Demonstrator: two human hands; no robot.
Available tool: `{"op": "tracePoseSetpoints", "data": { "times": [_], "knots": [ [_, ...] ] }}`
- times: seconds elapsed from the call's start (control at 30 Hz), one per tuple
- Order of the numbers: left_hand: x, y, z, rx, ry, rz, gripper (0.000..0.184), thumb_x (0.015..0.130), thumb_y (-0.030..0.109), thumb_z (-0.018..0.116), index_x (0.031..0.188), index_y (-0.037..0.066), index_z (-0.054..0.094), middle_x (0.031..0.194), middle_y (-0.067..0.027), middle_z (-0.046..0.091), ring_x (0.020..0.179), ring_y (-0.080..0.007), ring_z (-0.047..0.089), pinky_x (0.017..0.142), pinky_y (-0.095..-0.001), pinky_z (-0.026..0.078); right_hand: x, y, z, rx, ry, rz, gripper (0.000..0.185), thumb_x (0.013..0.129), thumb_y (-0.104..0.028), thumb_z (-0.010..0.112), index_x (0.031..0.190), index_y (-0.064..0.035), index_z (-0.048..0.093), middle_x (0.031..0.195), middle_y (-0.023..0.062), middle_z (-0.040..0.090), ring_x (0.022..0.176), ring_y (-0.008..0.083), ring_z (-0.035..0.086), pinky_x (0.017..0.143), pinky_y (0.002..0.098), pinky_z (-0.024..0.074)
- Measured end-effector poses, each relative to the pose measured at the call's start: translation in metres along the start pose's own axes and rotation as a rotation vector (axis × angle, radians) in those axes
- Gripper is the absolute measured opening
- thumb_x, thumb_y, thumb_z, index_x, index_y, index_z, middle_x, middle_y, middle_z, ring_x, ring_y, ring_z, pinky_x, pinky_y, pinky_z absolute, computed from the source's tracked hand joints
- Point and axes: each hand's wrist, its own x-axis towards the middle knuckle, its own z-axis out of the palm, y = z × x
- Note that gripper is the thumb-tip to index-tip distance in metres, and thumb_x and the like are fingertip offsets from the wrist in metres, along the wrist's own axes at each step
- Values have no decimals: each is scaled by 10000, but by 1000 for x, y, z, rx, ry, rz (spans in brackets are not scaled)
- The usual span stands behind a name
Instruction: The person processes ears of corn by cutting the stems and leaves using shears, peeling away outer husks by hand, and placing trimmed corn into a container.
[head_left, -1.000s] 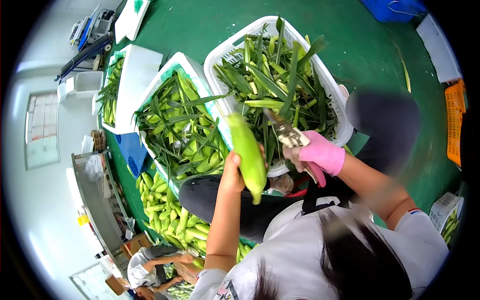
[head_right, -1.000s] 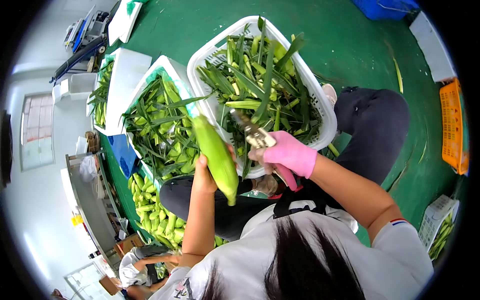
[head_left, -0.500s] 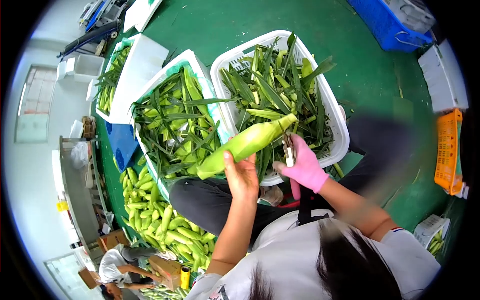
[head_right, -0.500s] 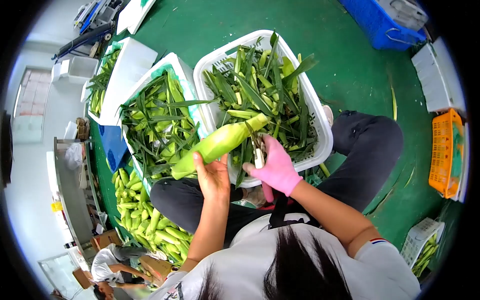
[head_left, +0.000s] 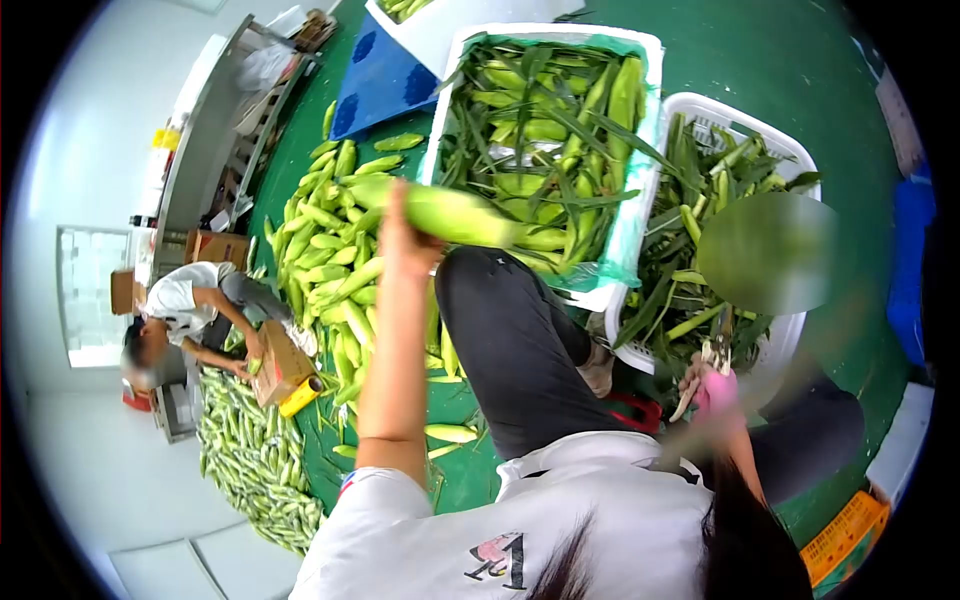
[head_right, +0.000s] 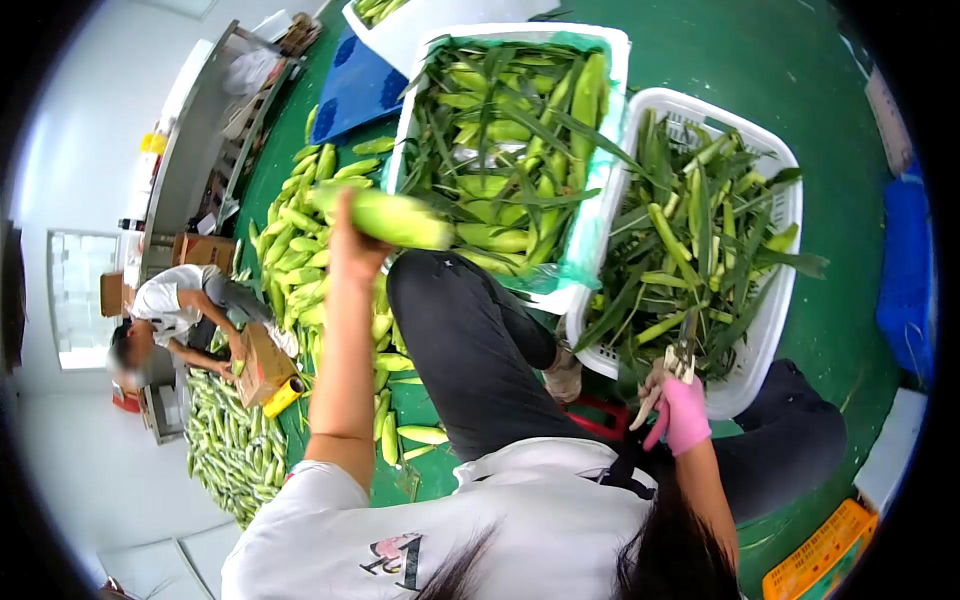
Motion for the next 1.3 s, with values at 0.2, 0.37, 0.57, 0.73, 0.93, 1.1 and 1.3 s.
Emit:
{"op": "tracePoseSetpoints", "data": {
  "times": [0.2,0.37,0.57,0.73,0.93,1.1,1.3],
  "knots": [
    [82,125,-239,-266,450,111,649,954,603,389,1391,144,530,1424,-96,537,1325,-333,485,1122,-553,345,-13,40,-21,164,-209,242,443,917,-222,585,1276,14,477,972,133,625,888,292,661,817,400,562],
    [153,54,-270,-210,483,462,352,963,235,436,1145,8,635,1092,-132,686,991,-245,660,953,-371,519,-4,69,-48,157,-207,94,383,942,-282,582,1222,-30,508,964,105,619,928,275,643,845,397,537],
    [172,-102,-104,1701,201,778,267,801,163,692,971,-39,655,939,-119,633,869,-274,629,746,-363,533,-31,31,-14,194,-110,148,374,940,-329,598,1200,-67,542,975,82,637,929,269,645,855,400,511],
    [187,-124,-76,1965,430,891,526,745,246,775,1126,-15,524,1104,-139,539,1035,-324,566,801,-416,530,-35,24,-4,259,-124,98,418,925,-349,612,1225,-64,551,986,80,649,935,269,646,853,392,508],
    [200,-69,-58,1668,87,310,680,699,406,800,1146,-58,581,1090,-216,646,965,-341,658,844,-410,538,-33,26,-14,314,-156,55,439,900,-311,628,1232,-43,527,980,88,636,936,265,649,834,379,521],
    [101,11,39,516,-462,-195,545,944,387,494,1296,-28,523,1114,-208,673,1012,-321,647,892,-426,513,-28,9,-20,201,-177,7,470,888,-247,626,1279,-23,490,993,93,623,943,246,648,831,354,525],
    [-42,-87,125,-57,-919,-436,695,848,493,575,1376,53,472,1240,-195,578,1065,-360,597,903,-560,508,-39,-70,5,-45,-332,-306,659,758,-174,705,1344,-2,456,1009,61,580,890,143,585,745,279,490]
  ]
}}
